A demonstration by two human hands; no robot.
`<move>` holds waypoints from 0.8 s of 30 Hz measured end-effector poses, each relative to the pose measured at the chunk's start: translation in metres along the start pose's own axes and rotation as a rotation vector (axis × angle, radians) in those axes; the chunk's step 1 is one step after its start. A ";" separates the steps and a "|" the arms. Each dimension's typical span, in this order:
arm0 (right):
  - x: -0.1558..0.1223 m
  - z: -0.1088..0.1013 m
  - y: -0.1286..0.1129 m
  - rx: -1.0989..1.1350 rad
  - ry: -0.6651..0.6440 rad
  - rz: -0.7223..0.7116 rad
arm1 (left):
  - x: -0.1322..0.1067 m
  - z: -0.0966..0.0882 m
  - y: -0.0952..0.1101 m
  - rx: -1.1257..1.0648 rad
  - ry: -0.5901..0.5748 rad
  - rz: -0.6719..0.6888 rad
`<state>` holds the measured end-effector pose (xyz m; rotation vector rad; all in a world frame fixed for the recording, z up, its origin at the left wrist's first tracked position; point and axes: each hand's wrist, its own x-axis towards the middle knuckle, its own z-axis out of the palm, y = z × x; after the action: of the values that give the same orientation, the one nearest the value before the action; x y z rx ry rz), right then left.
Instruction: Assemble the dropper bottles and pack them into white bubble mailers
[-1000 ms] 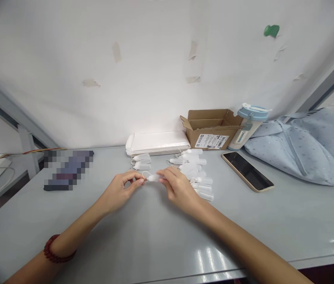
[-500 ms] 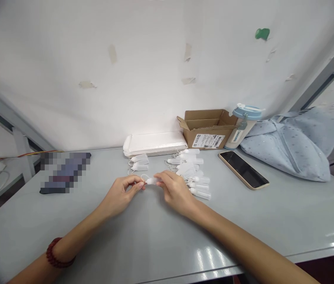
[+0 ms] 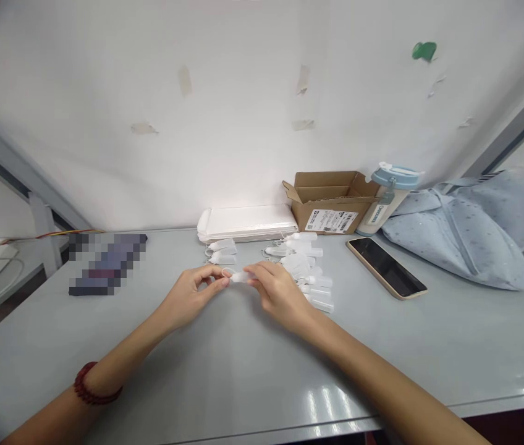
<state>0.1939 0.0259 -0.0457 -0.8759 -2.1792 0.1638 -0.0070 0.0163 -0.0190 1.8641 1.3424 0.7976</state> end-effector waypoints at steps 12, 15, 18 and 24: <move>0.003 0.000 0.001 -0.066 -0.006 -0.016 | 0.004 -0.003 -0.006 0.029 0.016 0.007; 0.002 -0.001 0.003 -0.054 0.005 0.018 | 0.005 -0.006 -0.008 0.035 0.035 -0.003; 0.000 0.002 0.004 -0.051 -0.002 0.025 | 0.005 -0.009 -0.009 0.052 0.028 -0.022; -0.004 0.010 0.002 -0.092 -0.046 -0.047 | 0.003 -0.007 -0.009 0.084 -0.110 -0.005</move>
<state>0.1898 0.0259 -0.0559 -0.8790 -2.2630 0.0616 -0.0167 0.0228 -0.0223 1.9399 1.3292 0.6354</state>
